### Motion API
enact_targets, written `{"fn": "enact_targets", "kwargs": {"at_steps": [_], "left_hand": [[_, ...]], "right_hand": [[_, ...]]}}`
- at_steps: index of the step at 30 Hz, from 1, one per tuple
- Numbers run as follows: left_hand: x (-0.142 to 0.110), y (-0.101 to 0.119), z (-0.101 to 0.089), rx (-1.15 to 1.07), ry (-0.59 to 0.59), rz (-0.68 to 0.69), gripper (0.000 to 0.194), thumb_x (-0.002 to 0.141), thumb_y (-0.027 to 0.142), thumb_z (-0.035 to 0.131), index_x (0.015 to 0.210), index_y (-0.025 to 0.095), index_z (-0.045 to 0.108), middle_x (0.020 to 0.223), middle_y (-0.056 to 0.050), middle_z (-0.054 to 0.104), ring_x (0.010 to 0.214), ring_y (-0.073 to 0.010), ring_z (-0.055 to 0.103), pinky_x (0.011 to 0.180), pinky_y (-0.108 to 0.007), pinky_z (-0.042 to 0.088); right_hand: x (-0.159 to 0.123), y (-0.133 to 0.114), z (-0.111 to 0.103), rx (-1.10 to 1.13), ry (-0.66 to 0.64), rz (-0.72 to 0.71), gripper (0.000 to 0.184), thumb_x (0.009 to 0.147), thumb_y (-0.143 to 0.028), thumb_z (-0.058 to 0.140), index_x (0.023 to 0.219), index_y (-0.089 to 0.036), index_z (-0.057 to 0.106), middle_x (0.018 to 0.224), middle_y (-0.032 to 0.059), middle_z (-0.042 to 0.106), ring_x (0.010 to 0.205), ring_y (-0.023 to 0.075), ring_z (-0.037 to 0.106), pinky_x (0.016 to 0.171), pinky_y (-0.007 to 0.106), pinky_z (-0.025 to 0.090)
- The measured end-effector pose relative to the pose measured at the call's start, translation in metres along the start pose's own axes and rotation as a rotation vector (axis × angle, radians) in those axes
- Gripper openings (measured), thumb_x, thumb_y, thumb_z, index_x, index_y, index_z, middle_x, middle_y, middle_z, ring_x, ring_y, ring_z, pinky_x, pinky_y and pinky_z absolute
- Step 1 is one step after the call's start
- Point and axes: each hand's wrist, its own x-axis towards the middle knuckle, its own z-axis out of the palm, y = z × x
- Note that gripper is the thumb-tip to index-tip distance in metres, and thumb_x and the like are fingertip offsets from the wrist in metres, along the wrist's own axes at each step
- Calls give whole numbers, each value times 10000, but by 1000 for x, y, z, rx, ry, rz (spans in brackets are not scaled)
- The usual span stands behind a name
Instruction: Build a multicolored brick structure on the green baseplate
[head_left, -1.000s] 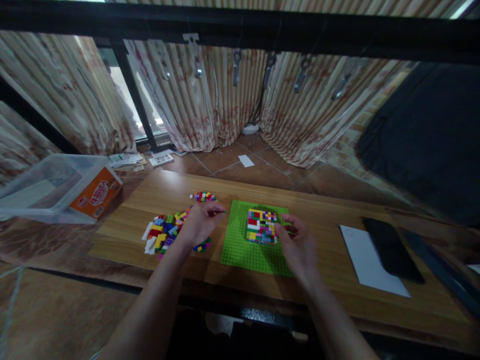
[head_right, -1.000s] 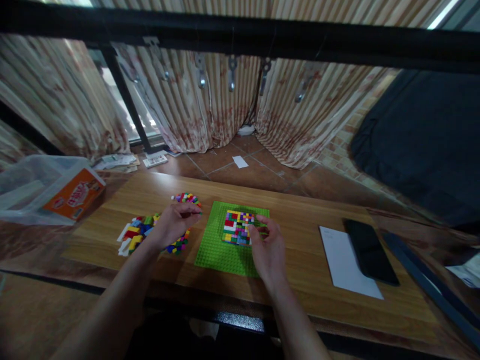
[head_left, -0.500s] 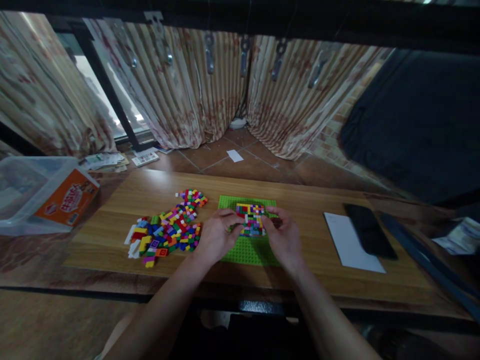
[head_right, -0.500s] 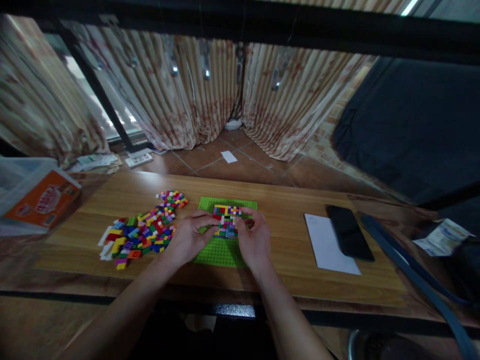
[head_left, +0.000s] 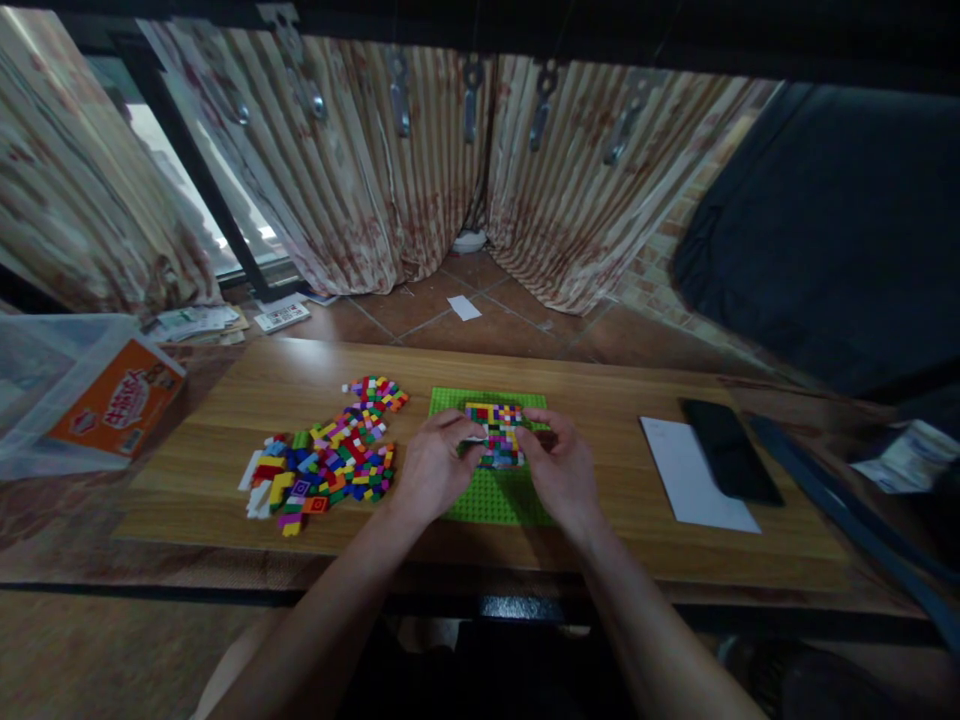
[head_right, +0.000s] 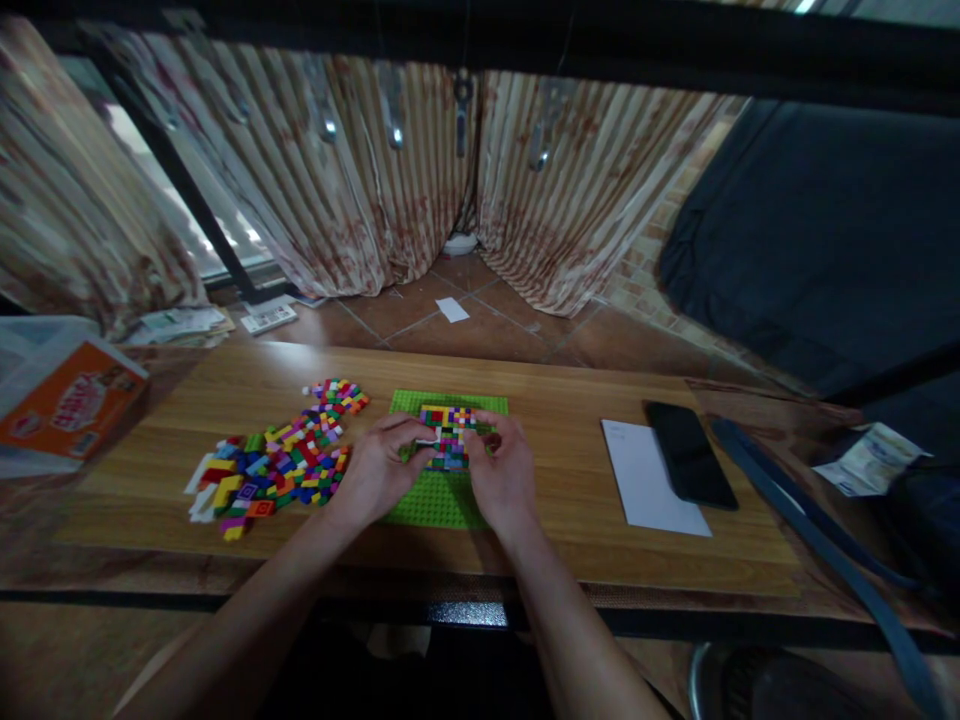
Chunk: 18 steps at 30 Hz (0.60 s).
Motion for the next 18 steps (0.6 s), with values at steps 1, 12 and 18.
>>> {"fn": "enact_targets", "kwargs": {"at_steps": [1,12,18], "left_hand": [[0,0,-1,-5,-4,-2,131,797,126,716,879,228,715,925,-22,682,894,-188,659,814,-322,531],[3,3,-10,-140,-61,-47,106,845,142,627,863,216,702,905,-27,686,892,-183,655,846,-332,521],[6,-2,-3,-149,49,-194,100,818,161,635,901,195,678,943,-36,664,910,-184,623,853,-335,518]], "right_hand": [[0,0,0,-2,1,-2,384,789,-416,601,1050,-149,691,930,104,726,722,218,659,701,367,517],[0,2,-2,11,-10,-13,383,809,-434,581,1062,-165,686,868,77,720,730,226,654,717,377,521],[0,9,2,20,-38,-16,426,783,-433,626,1117,-171,662,1049,107,704,823,238,665,797,421,533]]}}
